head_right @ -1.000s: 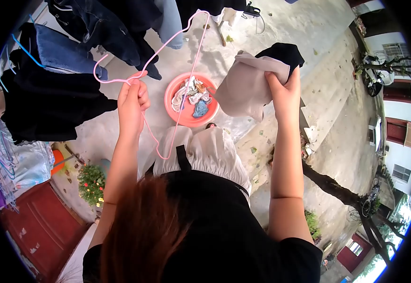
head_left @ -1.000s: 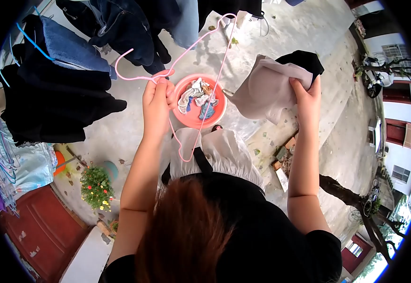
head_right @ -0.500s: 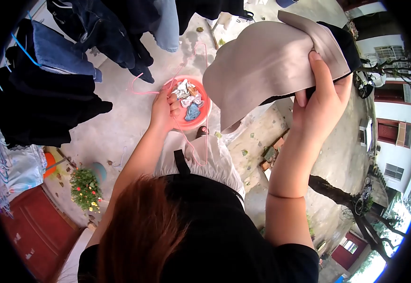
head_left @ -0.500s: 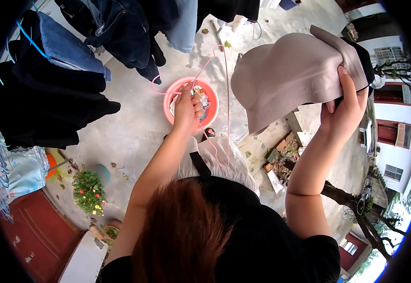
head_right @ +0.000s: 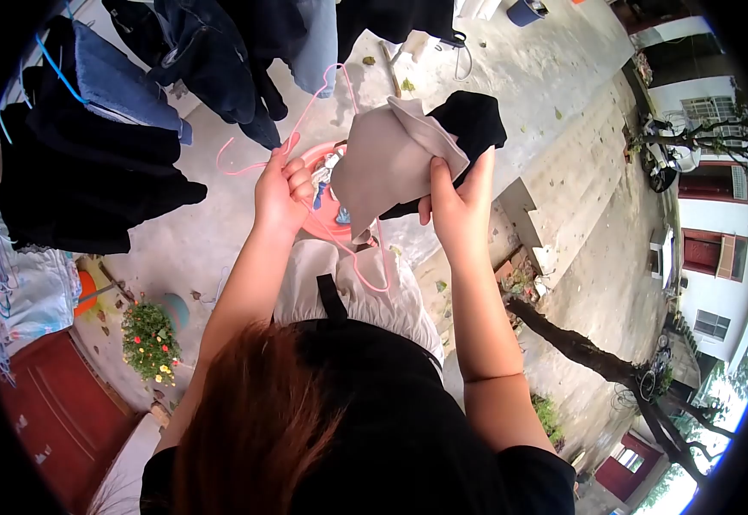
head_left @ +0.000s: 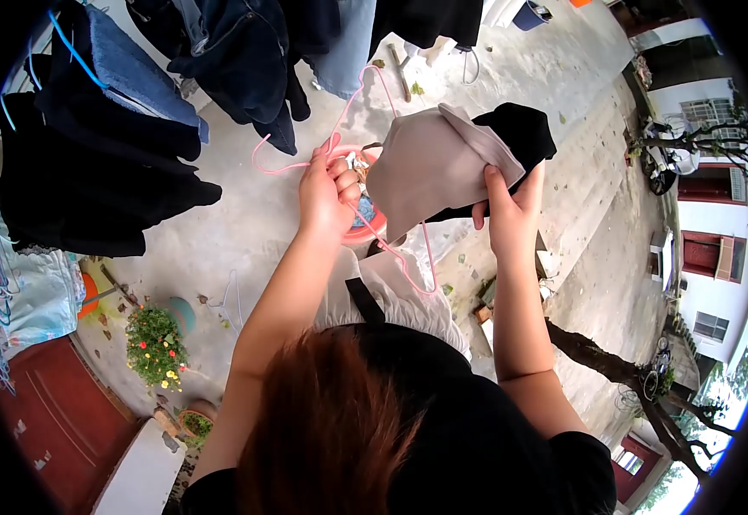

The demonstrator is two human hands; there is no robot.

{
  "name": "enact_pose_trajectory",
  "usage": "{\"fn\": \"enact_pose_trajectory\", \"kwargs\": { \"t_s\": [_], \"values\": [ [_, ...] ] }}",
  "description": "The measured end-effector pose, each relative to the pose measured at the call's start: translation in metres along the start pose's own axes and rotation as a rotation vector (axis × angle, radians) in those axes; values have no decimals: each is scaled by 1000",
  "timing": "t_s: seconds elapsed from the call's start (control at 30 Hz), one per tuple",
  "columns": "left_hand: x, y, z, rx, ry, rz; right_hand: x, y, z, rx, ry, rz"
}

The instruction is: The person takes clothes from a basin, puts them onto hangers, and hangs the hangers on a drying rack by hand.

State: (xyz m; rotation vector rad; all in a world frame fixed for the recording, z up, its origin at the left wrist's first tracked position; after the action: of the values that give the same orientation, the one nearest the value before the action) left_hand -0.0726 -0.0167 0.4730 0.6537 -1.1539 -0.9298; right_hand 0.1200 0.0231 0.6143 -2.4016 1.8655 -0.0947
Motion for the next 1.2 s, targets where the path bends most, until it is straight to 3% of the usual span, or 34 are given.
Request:
{"fn": "enact_pose_trajectory", "kwargs": {
  "t_s": [0.17, 0.33, 0.53, 0.7, 0.77, 0.97, 1.07, 1.2],
  "values": [
    [1, -2, 29, 44, 150, 63, 26, -10, -9, 26, -86, 10],
    [11, 2, 53, 136, 213, 47, 51, -18, -6, -11, -32, 21],
    [21, 19, 67, 13, 228, -39, 64, -35, 34, 8, 109, -11],
    [31, 36, 67, -255, 224, -105, 57, -48, 44, 58, 170, -125],
    [36, 40, 63, -402, 218, -135, 54, -54, 33, -1, 155, -68],
    [45, 56, 37, -829, 97, -266, 40, -103, 2, 53, -193, -67],
    [46, 64, 25, -972, 20, -300, 35, -122, -16, 185, -188, -39],
    [45, 76, 21, -1033, 25, -304, 24, -142, -18, 19, -238, -118]
  ]
}}
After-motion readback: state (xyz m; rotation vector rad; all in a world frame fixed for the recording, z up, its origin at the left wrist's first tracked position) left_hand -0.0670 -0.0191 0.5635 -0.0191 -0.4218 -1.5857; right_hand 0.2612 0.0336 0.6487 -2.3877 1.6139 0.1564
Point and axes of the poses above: each hand's wrist, its own x-axis away from the middle knuckle, its own y-axis out of the palm, z = x × y, the point moved 4 cm from there along -x, towards the middle knuckle, and after that the axes turned 9 degrees about -z, right-handed, at the moved point
